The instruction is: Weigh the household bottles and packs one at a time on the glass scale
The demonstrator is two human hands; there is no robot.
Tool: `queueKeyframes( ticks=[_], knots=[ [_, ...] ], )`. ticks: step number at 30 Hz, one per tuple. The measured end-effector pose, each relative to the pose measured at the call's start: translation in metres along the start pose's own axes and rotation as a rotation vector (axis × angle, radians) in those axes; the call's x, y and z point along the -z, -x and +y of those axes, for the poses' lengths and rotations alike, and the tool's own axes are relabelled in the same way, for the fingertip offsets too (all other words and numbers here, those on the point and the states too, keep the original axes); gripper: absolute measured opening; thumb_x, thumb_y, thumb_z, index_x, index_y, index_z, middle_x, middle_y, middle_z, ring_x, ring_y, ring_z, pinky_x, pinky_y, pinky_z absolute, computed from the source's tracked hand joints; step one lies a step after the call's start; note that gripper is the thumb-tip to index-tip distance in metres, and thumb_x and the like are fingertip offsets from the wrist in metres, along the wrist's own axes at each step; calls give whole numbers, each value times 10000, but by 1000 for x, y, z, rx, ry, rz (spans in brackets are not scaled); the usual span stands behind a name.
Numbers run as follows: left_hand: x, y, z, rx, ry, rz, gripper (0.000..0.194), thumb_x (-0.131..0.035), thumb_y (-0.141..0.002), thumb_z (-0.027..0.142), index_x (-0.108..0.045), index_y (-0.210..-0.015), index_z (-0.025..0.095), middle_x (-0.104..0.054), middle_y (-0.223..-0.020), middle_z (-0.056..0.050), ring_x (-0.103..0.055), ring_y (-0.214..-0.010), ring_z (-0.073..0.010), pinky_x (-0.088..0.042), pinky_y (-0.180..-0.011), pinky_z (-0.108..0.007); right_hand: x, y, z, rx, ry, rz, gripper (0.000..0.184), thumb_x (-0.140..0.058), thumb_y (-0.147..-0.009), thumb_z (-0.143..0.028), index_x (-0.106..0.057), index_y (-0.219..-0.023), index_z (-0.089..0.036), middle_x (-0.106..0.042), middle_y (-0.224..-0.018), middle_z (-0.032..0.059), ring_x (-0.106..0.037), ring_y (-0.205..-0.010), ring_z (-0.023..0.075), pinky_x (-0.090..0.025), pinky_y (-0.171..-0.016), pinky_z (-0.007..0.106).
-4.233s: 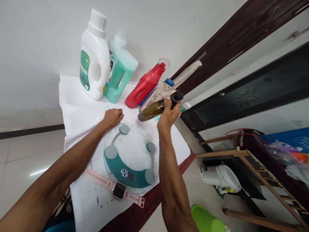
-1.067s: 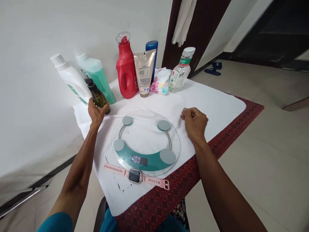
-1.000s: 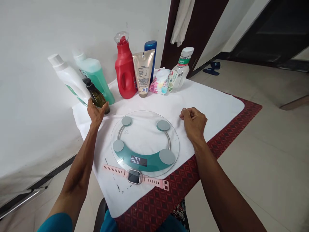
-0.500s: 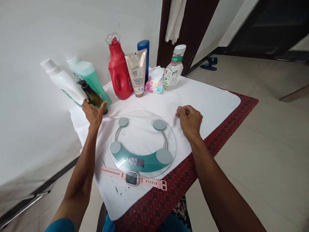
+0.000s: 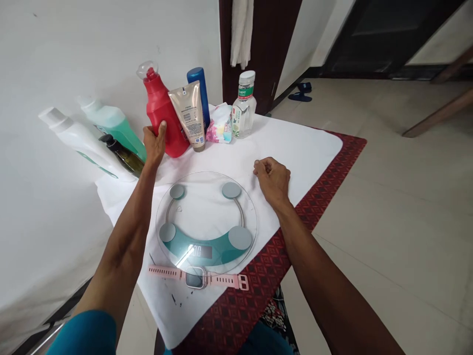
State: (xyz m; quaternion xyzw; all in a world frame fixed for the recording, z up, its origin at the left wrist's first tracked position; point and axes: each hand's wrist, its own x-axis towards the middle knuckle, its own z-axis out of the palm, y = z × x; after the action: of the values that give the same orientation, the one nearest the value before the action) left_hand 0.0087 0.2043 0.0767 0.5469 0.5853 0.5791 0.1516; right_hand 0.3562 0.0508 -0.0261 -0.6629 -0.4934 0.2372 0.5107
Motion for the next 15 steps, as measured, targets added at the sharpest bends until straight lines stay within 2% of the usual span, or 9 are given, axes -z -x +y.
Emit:
queueKeyframes(
  ticks=[3, 5, 8, 11, 15],
  knots=[
    [-15, -7, 1, 79, 30, -49, 546, -734, -1154, 541, -529, -746, 242, -537, -697, 38, -595, -727, -148, -497, -769, -328, 1, 0, -4, 0, 21, 0, 332, -581, -1013, -564, -629, -827, -293, -811, -838, 73, -739, -825, 297, -546, -914, 463],
    [-25, -5, 7, 126, 105, -50, 616, -739, -1148, 527, -468, -667, 254, -456, -613, 55, -476, -615, -132, -435, -650, -316, 2, 0, -6, -6, 35, 2, 320, -576, -1010, -549, -623, -823, -294, -811, -837, 74, -725, -812, 291, -529, -893, 447],
    [-39, 2, 15, 180, 198, 99, 660, -811, -1100, 470, -388, -634, 271, -374, -584, 70, -353, -566, -118, -349, -568, -311, 1, -1, -7, -13, 45, -5, 314, -564, -1013, -539, -606, -819, -295, -802, -829, 73, -697, -786, 279, -505, -862, 427],
    [-42, 9, 21, 142, 204, 236, 612, -813, -1085, 458, -425, -653, 264, -376, -619, 69, -322, -579, -109, -330, -565, -299, 0, -1, -6, -13, 61, -17, 326, -549, -1024, -551, -595, -826, -296, -792, -834, 72, -679, -777, 274, -487, -844, 418],
    [-27, 21, 27, 79, 210, 251, 580, -884, -1000, 503, -472, -678, 252, -416, -652, 56, -367, -614, -115, -358, -592, -295, 0, -1, -7, -15, 82, -17, 318, -544, -1035, -545, -589, -846, -294, -798, -859, 76, -696, -814, 285, -486, -868, 427]
  ],
)
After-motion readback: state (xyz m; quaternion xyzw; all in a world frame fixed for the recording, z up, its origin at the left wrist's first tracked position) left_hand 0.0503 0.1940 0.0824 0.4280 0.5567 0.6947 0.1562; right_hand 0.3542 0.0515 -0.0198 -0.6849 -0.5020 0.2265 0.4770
